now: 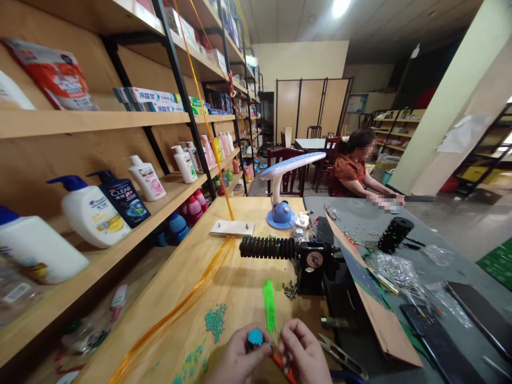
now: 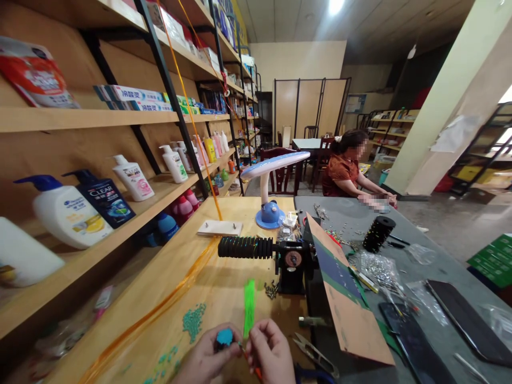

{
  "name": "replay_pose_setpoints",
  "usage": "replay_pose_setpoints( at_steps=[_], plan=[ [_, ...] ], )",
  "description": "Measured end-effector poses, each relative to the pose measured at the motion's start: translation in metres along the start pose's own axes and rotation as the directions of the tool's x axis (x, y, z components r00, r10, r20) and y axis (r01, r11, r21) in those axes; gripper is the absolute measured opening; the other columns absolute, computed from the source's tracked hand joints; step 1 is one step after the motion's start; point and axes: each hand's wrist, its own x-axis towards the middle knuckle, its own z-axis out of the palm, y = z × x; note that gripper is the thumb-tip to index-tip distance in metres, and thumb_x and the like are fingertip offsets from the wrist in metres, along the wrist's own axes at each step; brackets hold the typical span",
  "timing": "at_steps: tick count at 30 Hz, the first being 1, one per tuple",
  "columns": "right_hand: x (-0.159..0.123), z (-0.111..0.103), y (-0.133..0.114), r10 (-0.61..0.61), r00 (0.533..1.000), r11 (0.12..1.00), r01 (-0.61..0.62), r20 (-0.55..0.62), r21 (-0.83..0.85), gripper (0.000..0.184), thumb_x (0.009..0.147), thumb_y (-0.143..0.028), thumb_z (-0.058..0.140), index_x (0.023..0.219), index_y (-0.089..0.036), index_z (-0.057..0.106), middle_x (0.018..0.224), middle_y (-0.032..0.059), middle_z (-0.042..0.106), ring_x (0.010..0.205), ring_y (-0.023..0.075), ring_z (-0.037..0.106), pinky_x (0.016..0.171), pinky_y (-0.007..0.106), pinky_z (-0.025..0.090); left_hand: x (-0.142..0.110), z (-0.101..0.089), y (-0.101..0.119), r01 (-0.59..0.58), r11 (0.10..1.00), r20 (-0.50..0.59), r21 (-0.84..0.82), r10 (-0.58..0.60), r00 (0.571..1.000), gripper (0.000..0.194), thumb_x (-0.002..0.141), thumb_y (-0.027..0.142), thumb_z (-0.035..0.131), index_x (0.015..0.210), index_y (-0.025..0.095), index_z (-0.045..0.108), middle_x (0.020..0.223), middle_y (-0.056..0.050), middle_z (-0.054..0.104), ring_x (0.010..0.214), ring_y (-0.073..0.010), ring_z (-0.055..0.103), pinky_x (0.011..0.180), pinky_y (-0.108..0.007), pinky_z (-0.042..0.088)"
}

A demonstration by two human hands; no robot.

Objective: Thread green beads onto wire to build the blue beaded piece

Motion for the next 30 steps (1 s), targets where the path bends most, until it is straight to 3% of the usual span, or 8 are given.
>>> replay_pose_setpoints(
  at_steps=[5,9,12,18,30],
  plan=[
    [-0.004,-0.010,0.014,-0.100,0.995,0.983,0.102,0.020,-0.155,0.057,0.070,-0.073,0.073,0.066,-0.020,0.051,0.053,-0.0080,0.050,0.041,0.0049,0.037,0.040,0.016,0.028,-0.004,-0.001,0.020,-0.047,0.999,-0.057,0.018,0.048,0.997,0.039,0.072,0.057,0.077,0.076,0.019,0.069,0.067,0.002,0.062,0.071,-0.0183,0.055,0.072,-0.028,0.044],
    [-0.004,-0.015,0.028,-0.148,0.987,0.927,0.160,0.059,-0.339,0.045,0.078,-0.061,0.070,0.067,-0.022,0.050,0.055,-0.0072,0.047,0.045,0.0079,0.039,0.042,0.019,0.028,-0.012,0.002,0.042,-0.048,0.999,-0.031,0.024,0.048,0.998,0.032,0.072,0.048,0.080,0.077,0.018,0.070,0.070,0.001,0.065,0.073,-0.0192,0.058,0.072,-0.028,0.044],
    [-0.002,-0.015,0.032,-0.165,0.983,0.893,0.181,0.074,-0.412,0.039,0.079,-0.054,0.067,0.065,-0.023,0.048,0.059,-0.0055,0.047,0.048,0.0099,0.042,0.043,0.020,0.032,-0.012,0.004,0.047,-0.068,0.997,-0.015,0.027,0.069,0.998,0.025,0.073,0.041,0.079,0.075,0.018,0.069,0.070,0.001,0.066,0.075,-0.0203,0.060,0.073,-0.029,0.046],
    [0.001,-0.017,0.030,-0.141,0.983,0.861,0.181,0.119,-0.475,0.030,0.078,-0.046,0.062,0.065,-0.024,0.046,0.059,-0.0055,0.045,0.050,0.0112,0.044,0.044,0.020,0.035,-0.009,0.004,0.046,-0.074,0.993,0.011,0.090,0.073,0.997,0.012,0.073,0.028,0.073,0.077,0.017,0.070,0.073,0.000,0.066,0.077,-0.0208,0.061,0.074,-0.029,0.047],
    [-0.002,-0.015,0.015,-0.083,0.985,0.874,0.143,0.149,-0.463,0.025,0.076,-0.037,0.066,0.065,-0.023,0.049,0.061,-0.0048,0.053,0.052,0.0111,0.048,0.049,0.021,0.041,-0.010,0.001,0.052,-0.104,0.963,0.066,0.249,0.091,0.994,0.009,0.077,0.025,0.068,0.078,0.016,0.071,0.073,-0.001,0.068,0.075,-0.0206,0.061,0.070,-0.028,0.045]
  ],
)
